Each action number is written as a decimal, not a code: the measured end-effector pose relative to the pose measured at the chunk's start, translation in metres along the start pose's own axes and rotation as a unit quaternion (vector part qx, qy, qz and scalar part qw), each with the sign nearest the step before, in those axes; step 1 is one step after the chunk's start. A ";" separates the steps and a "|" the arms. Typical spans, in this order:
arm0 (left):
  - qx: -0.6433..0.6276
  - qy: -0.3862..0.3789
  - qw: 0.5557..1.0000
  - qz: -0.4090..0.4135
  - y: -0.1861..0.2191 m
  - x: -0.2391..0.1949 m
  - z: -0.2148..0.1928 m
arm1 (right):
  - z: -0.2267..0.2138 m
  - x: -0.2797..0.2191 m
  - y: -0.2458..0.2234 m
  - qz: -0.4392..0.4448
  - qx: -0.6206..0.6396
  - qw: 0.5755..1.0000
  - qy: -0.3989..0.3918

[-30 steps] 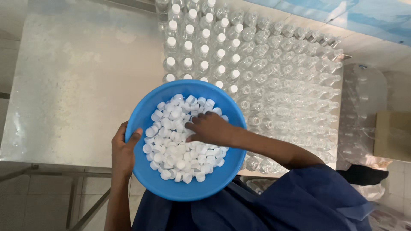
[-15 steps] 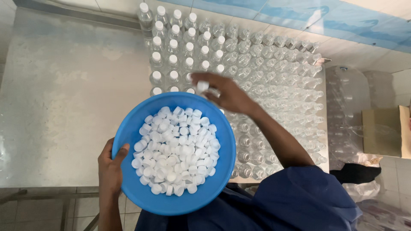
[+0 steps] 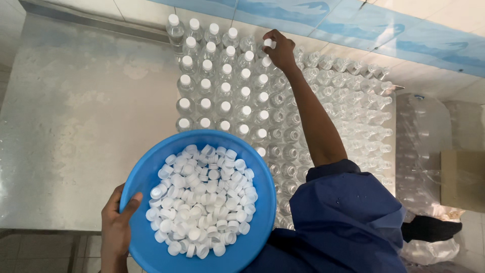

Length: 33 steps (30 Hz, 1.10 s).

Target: The person repeatedly picks white bottle caps from a blue bowl and screws them onto clear plastic bottles arranged on a stainless steel table. The person works row by row, moving from left to right and top to bottom across the table.

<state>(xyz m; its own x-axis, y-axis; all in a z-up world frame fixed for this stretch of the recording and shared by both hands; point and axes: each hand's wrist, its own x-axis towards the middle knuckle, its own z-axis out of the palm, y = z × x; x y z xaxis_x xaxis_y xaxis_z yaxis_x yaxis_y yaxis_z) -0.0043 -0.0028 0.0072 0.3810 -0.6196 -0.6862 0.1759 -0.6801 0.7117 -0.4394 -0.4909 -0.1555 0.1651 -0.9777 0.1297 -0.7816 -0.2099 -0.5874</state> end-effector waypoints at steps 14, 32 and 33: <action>0.003 0.020 0.999 -0.037 0.005 0.003 0.004 | -0.036 0.026 0.004 0.076 0.051 0.980 -0.176; -0.017 -0.017 1.000 0.014 -0.002 -0.001 -0.001 | -0.030 0.036 0.001 0.030 -0.081 0.976 -0.199; -0.017 -0.021 1.000 0.014 0.000 -0.003 -0.002 | -0.028 0.034 -0.007 0.012 -0.189 0.963 -0.193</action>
<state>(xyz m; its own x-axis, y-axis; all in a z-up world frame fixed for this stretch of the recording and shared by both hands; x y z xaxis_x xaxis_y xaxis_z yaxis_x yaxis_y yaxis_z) -0.0038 -0.0004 0.0093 0.3487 -0.6550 -0.6704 0.1963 -0.6484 0.7356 -0.4454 -0.5226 -0.1245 0.2980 -0.9265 -0.2299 -0.9392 -0.2415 -0.2442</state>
